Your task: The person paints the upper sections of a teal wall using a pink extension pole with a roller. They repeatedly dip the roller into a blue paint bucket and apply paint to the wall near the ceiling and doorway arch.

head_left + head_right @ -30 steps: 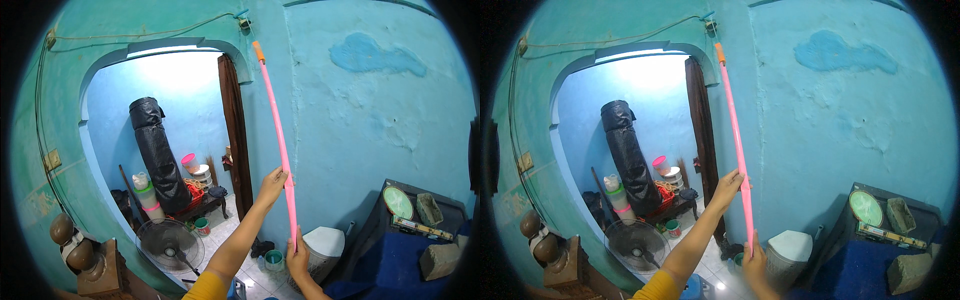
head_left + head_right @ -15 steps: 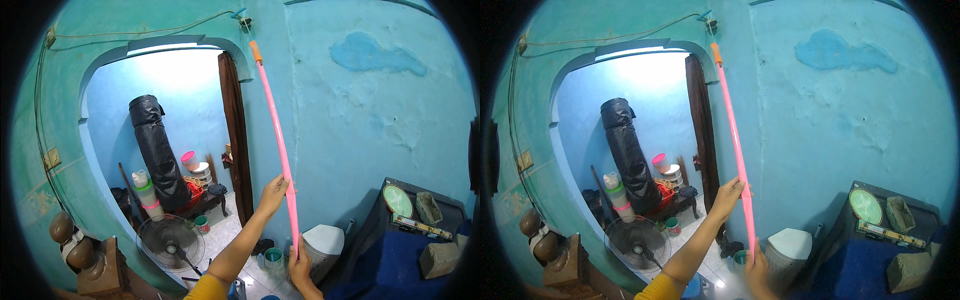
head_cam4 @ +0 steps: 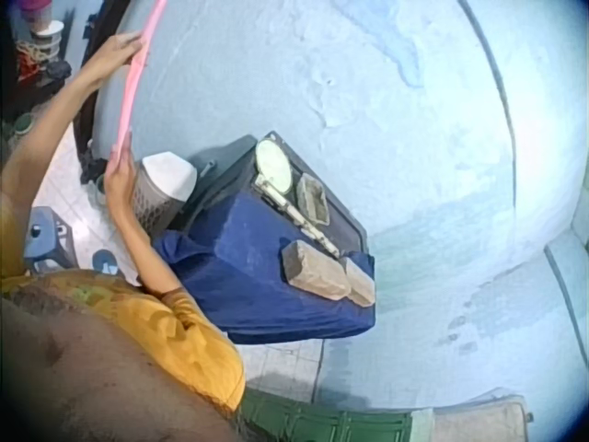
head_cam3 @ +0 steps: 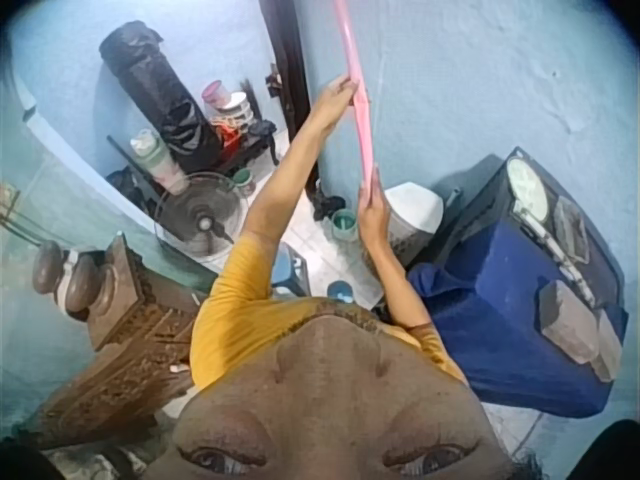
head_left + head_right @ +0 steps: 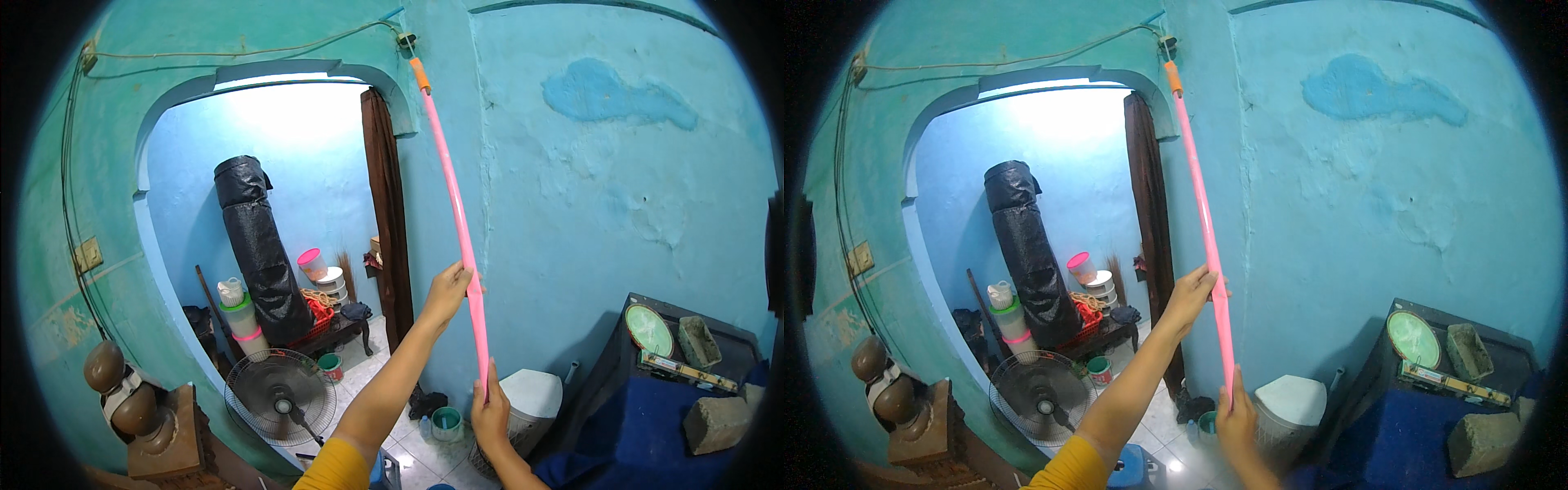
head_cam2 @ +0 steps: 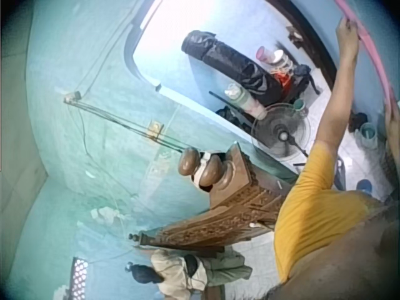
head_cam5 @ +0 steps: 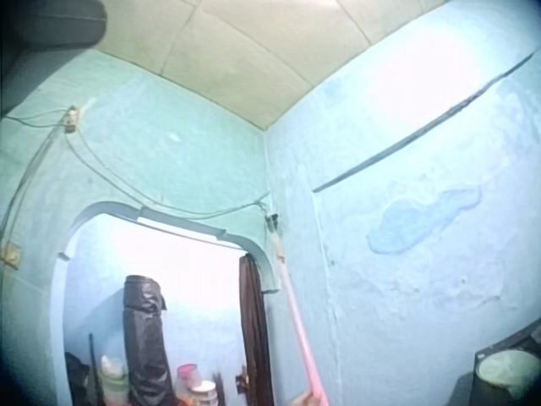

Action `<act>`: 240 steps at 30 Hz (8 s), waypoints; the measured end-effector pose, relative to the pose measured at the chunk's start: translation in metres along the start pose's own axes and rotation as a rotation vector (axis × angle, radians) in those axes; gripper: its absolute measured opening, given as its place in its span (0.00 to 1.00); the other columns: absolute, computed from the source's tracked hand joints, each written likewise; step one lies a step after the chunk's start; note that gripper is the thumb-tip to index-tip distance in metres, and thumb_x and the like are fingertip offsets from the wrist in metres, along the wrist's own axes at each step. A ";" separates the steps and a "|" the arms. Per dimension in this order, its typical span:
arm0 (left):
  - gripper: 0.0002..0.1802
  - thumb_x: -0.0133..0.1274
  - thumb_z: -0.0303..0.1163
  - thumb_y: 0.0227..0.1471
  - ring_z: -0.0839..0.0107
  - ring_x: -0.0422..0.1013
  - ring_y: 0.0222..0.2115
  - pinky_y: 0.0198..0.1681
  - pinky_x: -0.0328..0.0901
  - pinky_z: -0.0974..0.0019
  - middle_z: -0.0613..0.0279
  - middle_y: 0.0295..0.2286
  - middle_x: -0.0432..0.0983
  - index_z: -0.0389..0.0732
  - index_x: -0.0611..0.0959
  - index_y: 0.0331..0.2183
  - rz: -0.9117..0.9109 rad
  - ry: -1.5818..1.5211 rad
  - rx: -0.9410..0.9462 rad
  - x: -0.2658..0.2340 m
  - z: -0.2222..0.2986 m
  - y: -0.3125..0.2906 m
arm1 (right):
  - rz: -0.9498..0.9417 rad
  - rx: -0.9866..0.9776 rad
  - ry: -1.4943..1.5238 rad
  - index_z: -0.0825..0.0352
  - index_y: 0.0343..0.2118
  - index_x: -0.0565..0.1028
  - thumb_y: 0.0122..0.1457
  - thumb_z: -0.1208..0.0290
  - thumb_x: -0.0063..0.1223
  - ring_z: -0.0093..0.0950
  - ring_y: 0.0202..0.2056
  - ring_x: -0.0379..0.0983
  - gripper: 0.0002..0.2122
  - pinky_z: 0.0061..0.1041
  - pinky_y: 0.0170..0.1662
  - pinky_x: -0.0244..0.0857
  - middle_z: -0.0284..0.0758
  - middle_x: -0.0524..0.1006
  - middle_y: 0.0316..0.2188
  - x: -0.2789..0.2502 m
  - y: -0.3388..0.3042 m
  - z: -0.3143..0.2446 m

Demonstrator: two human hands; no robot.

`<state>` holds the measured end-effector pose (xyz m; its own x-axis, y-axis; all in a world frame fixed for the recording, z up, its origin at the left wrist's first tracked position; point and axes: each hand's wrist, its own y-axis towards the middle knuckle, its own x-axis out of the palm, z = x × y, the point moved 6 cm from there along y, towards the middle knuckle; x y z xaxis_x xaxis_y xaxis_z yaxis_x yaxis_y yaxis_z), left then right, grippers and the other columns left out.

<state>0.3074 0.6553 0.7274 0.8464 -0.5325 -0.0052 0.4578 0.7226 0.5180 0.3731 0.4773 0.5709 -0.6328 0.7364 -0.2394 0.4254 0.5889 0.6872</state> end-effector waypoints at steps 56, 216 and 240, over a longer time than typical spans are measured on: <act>0.18 0.43 0.35 0.64 0.71 0.76 0.33 0.39 0.69 0.67 0.61 0.33 0.74 0.32 0.74 0.49 0.040 -0.091 0.019 0.020 0.002 -0.021 | -0.002 -0.045 -0.090 0.63 0.62 0.63 0.62 0.71 0.50 0.44 0.28 0.75 0.24 0.39 0.31 0.67 0.48 0.76 0.29 -0.029 -0.013 0.000; 0.18 0.43 0.32 0.64 0.72 0.75 0.37 0.38 0.69 0.71 0.57 0.38 0.78 0.32 0.75 0.50 -0.098 -0.248 -0.717 0.032 -0.237 -0.332 | 0.188 -0.067 -0.222 0.70 0.58 0.67 0.61 0.75 0.52 0.34 0.28 0.73 0.22 0.28 0.34 0.67 0.45 0.77 0.31 -0.074 -0.012 -0.021; 0.23 0.39 0.39 0.66 0.62 0.76 0.38 0.41 0.71 0.61 0.53 0.39 0.74 0.30 0.68 0.54 0.064 -0.410 -0.105 0.051 -0.060 -0.124 | -0.169 0.421 -0.353 0.68 0.41 0.75 0.59 0.71 0.58 0.22 0.23 0.69 0.09 0.24 0.28 0.66 0.36 0.75 0.22 -0.303 -0.256 -0.034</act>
<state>0.3105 0.5648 0.6112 0.7057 -0.6009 0.3754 0.4510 0.7896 0.4160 0.4341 0.0916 0.4905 -0.4905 0.6444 -0.5866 0.6040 0.7367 0.3042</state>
